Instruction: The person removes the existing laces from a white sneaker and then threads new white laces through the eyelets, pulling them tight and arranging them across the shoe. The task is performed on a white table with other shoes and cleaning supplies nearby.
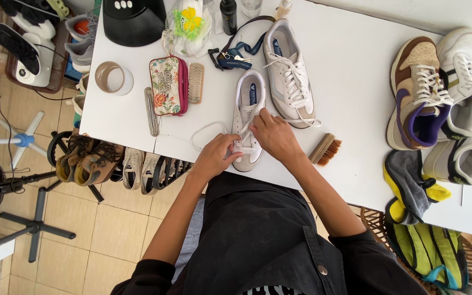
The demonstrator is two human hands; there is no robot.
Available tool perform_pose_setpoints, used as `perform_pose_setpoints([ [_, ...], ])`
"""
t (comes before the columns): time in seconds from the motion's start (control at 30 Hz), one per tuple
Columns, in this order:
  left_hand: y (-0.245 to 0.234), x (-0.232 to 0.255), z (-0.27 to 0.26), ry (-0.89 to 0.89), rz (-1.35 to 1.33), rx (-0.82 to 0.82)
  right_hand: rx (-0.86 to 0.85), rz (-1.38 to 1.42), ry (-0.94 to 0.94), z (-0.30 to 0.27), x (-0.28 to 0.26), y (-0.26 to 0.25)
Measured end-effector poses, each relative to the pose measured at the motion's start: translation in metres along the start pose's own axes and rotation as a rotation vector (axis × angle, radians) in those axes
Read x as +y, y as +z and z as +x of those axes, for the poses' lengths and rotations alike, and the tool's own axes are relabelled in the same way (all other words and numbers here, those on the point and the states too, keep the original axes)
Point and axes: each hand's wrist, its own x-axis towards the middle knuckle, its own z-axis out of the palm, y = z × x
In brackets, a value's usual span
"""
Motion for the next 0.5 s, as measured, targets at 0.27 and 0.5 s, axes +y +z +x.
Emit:
perform_pose_setpoints([
  [0.27, -0.011, 0.004, 0.013, -0.068, 0.067, -0.086, 0.032, 0.197, 0.118, -0.015, -0.008, -0.007],
  [0.5, -0.015, 0.006, 0.019, -0.071, 0.082, -0.161, 0.040, 0.074, 0.157, -0.018, 0.012, 0.009],
])
